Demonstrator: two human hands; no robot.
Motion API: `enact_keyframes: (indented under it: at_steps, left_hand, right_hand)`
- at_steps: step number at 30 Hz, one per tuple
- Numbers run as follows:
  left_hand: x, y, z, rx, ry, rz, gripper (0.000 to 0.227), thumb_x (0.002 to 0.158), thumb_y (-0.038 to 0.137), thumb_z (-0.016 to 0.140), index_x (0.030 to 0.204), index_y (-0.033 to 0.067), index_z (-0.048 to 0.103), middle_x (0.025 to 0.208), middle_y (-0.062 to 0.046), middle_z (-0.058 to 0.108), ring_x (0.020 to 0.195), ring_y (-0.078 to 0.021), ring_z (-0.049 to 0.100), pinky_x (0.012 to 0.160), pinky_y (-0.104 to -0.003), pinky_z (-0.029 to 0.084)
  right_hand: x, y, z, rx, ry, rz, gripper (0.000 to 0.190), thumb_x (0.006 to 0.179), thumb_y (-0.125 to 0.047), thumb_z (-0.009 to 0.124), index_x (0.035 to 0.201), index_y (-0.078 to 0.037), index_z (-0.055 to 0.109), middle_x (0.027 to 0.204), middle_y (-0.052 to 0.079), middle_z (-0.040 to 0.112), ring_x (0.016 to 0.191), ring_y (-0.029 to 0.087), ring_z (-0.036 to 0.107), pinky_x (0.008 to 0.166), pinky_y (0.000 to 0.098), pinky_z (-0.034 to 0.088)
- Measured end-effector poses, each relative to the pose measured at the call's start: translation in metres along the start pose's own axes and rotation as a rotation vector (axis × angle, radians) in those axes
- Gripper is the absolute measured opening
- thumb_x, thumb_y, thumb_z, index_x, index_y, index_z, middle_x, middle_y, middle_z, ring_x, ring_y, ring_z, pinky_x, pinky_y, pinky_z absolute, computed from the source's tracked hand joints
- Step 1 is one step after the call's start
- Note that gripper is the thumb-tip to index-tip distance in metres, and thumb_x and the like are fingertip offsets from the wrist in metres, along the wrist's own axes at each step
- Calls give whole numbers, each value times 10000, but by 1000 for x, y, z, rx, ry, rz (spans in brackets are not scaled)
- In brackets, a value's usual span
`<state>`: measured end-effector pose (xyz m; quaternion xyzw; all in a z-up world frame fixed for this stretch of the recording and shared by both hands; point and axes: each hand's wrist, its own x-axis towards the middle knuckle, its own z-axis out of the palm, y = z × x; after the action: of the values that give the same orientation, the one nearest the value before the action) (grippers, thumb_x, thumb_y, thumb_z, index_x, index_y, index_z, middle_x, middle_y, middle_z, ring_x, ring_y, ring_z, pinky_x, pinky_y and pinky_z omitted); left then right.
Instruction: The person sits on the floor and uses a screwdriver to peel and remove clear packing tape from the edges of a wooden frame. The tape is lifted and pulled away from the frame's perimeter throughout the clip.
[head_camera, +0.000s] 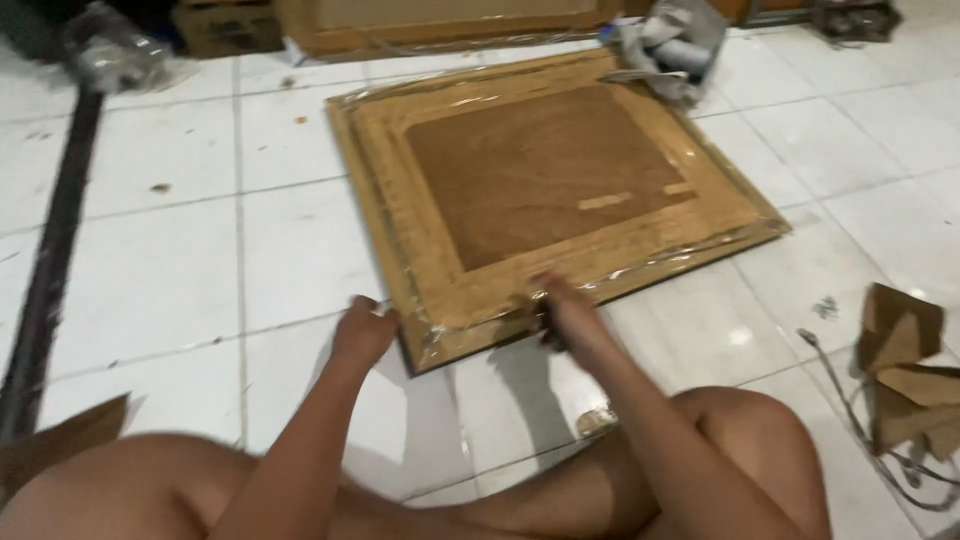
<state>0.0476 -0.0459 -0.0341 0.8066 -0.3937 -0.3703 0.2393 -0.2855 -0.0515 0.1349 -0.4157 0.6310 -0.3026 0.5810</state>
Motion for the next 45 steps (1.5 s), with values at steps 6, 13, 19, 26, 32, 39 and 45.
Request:
enact_keyframes:
  at_steps: [6, 13, 19, 26, 32, 39, 45]
  left_hand:
    - [-95, 32, -24, -195, -473, -226, 481, 986, 412, 760, 1257, 17, 801, 1018, -222, 832, 847, -379, 856, 770, -606, 676]
    - [-102, 35, -16, -336, -476, -193, 490, 1021, 228, 776, 1393, -77, 685, 1063, -267, 816, 864, -359, 869, 764, -517, 724]
    - [-100, 35, -15, -361, -513, -209, 603, 1060, 239, 750, 1520, -108, 572, 1115, -268, 812, 923, -364, 864, 816, -516, 741]
    - [-86, 25, -9, -171, -571, -143, 667, 1047, 379, 816, 1530, -40, 625, 1197, -235, 812, 1080, -347, 833, 901, -498, 712]
    - [-102, 26, -25, -289, -583, -180, 627, 1051, 354, 825, 1532, 0, 634, 1206, -215, 821, 1155, -323, 815, 1009, -508, 661]
    - [-96, 21, -26, -356, -589, -168, 646, 1071, 354, 799, 1581, 28, 572, 1230, -199, 827, 1105, -325, 846, 976, -533, 679]
    - [-116, 41, -45, -340, -619, -216, 734, 1127, 310, 683, 1733, 28, 381, 1368, -224, 768, 1179, -347, 826, 1047, -556, 636]
  right_hand:
    - [-54, 62, 92, -162, -350, 167, 532, 1091, -590, 653, 1372, -141, 695, 830, 63, 616, 571, 183, 586, 355, 290, 446]
    - [-98, 66, 97, -37, -334, 296, 454, 1142, -483, 562, 1355, -108, 702, 791, 10, 488, 556, 144, 481, 376, 253, 347]
    - [-109, 65, 101, 203, -367, 382, 472, 1166, -433, 533, 1425, -51, 633, 807, -46, 376, 565, 68, 384, 444, 213, 303]
    - [-83, 91, 107, 628, -463, 504, 226, 1206, -377, 459, 1148, -204, 591, 751, -179, 314, 524, -50, 363, 460, 103, 299]
    - [-99, 125, 138, -373, -107, -2, 510, 1205, -483, 451, 1385, -71, 691, 1029, 171, 737, 966, 286, 748, 703, 423, 648]
    - [-95, 130, 149, 123, -124, 220, 578, 1140, -614, 555, 1417, -113, 635, 1017, 118, 526, 704, 240, 547, 540, 358, 515]
    - [-76, 144, 153, -276, -12, -42, 422, 1170, -504, 539, 1130, -136, 743, 713, 81, 700, 500, 196, 689, 454, 314, 565]
